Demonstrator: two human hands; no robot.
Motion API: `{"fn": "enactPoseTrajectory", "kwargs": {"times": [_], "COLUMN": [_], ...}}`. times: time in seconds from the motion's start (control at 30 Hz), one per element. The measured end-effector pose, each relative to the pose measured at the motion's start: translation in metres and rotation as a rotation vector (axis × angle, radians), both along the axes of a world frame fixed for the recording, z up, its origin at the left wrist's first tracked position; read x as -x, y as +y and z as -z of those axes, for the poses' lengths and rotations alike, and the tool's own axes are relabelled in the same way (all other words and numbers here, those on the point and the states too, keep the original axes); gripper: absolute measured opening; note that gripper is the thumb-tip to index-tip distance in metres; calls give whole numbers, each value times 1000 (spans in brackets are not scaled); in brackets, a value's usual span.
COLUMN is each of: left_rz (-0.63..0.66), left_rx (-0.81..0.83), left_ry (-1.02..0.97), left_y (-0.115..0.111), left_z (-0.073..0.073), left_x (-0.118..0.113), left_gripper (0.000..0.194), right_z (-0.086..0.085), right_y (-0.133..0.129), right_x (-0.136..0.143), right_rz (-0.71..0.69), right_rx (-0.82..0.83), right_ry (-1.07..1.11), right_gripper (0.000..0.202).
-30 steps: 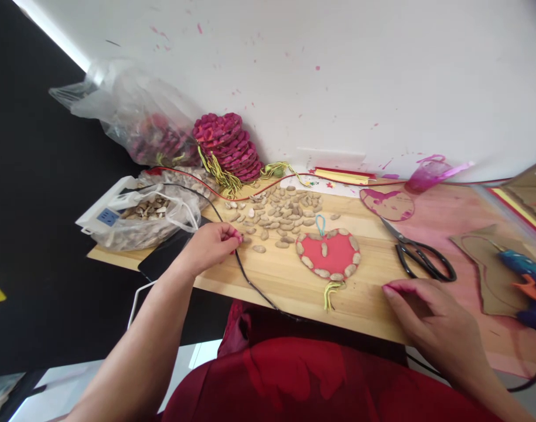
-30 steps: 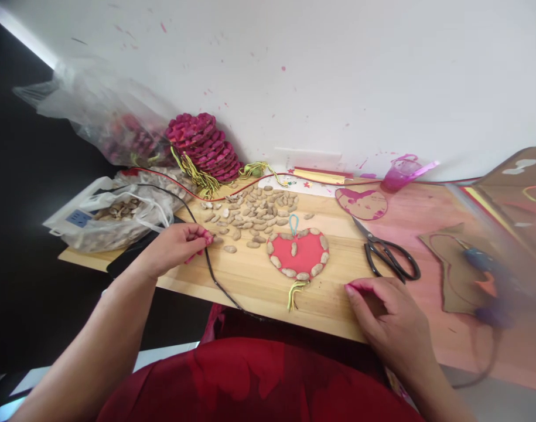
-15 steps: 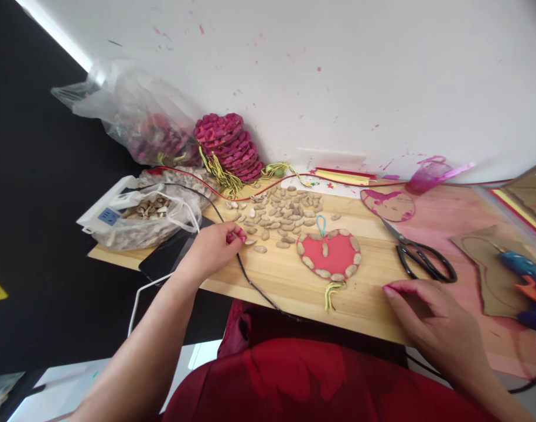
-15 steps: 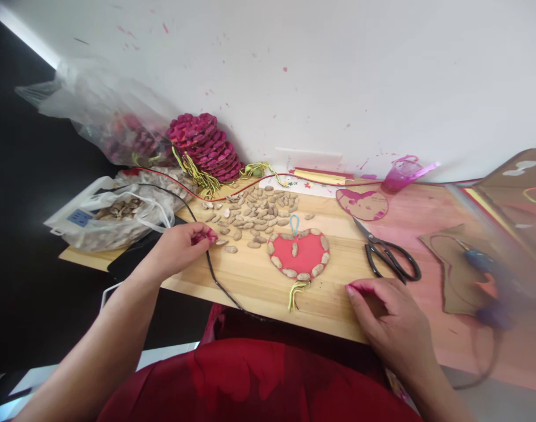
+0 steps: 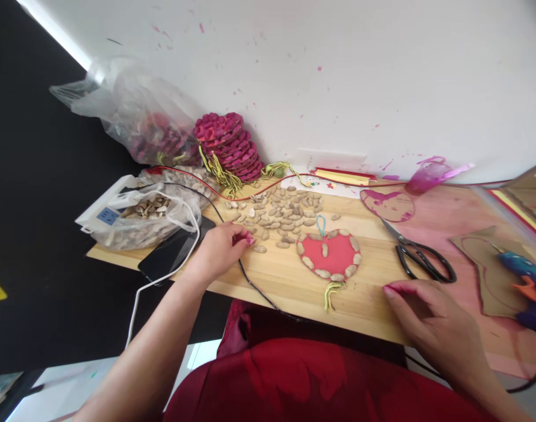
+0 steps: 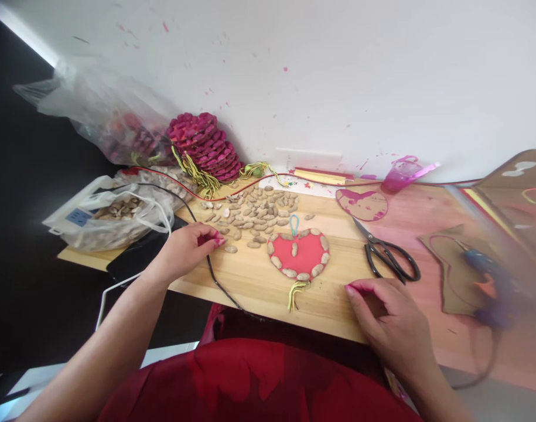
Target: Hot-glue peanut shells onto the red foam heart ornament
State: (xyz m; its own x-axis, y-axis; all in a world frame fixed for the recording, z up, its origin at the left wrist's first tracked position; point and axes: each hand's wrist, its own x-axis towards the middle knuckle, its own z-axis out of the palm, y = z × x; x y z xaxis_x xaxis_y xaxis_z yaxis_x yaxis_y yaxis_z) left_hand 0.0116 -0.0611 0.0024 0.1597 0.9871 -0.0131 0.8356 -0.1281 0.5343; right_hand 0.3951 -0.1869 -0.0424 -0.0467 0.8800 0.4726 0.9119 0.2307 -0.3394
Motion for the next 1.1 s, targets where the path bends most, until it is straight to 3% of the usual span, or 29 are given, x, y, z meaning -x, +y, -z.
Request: {"fn": "enactPoseTrajectory", "kwargs": {"times": [0.3, 0.6, 0.73, 0.9, 1.1], "left_rz": [-21, -23, 24, 141, 134], "left_rx": [45, -109, -246, -202, -254], "left_ry": [-141, 26, -36, -103, -79], "left_y": [0, -2, -3, -2, 1], "left_z": [6, 16, 22, 23, 27], "left_x": [-2, -4, -4, -8, -20], "left_gripper": [16, 9, 14, 18, 13], "right_z": [-2, 2, 2, 1, 2], "right_y": [1, -1, -1, 0, 0], "right_x": [3, 0, 1, 2, 1], "right_rz": [-8, 7, -3, -8, 1], "right_rx": [-10, 12, 14, 19, 21], "right_ry": [7, 18, 24, 39, 66], "right_gripper": [18, 15, 14, 13, 12]}}
